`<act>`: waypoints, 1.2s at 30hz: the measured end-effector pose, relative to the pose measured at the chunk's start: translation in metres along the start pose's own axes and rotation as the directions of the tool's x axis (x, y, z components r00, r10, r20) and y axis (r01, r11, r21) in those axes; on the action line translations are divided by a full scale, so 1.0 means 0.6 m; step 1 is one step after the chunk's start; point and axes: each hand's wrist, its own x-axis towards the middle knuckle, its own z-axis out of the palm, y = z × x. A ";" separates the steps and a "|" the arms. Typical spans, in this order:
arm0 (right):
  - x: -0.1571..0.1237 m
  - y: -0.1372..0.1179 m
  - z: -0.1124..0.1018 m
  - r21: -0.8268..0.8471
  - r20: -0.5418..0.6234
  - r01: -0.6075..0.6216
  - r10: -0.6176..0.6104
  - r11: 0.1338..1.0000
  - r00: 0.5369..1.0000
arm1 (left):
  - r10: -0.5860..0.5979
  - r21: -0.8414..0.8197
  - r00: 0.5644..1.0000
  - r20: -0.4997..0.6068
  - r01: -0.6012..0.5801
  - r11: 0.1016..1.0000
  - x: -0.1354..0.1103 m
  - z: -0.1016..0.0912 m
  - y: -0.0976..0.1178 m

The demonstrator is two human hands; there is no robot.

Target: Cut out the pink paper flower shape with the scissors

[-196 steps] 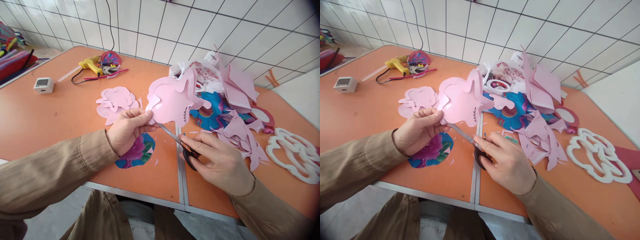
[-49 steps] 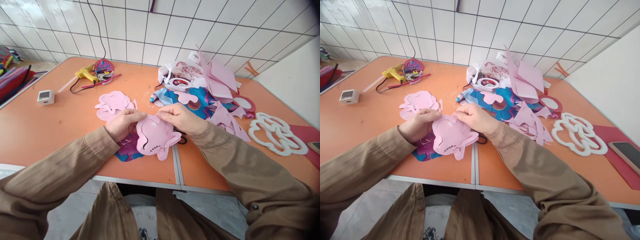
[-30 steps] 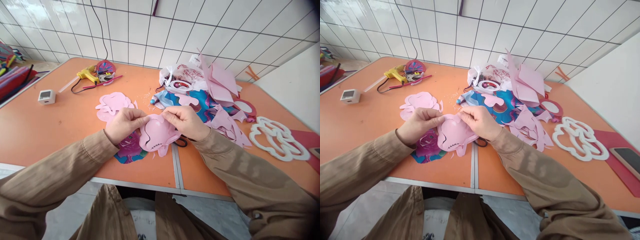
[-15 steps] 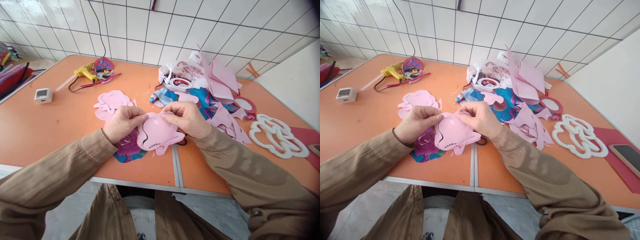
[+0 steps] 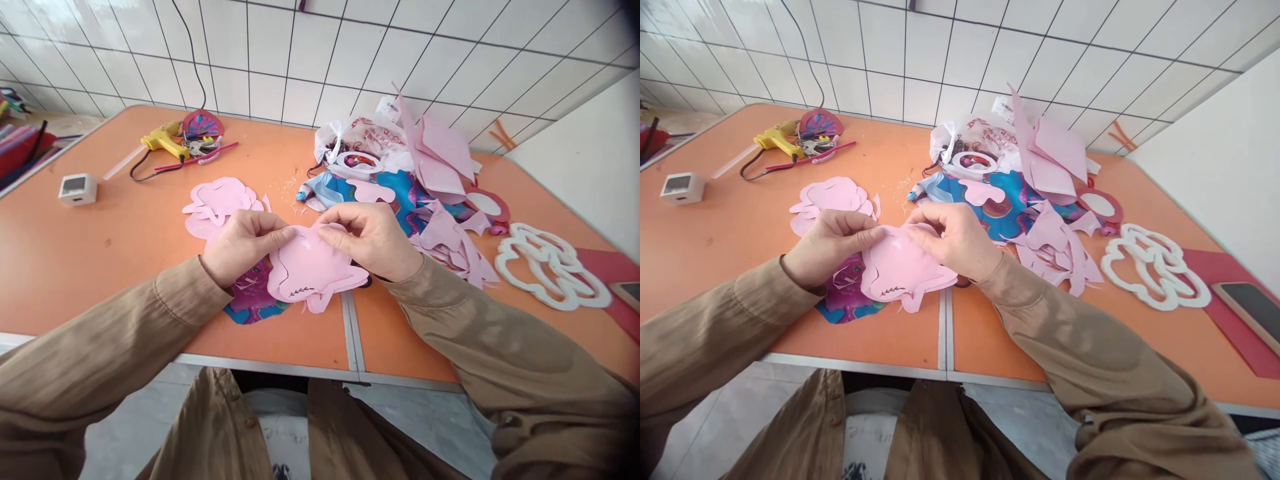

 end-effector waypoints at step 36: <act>0.010 0.003 -0.025 0.208 0.360 -0.317 0.229 0.925 0.904 | 0.199 0.205 0.976 0.094 -0.214 0.955 0.000 0.008 -0.001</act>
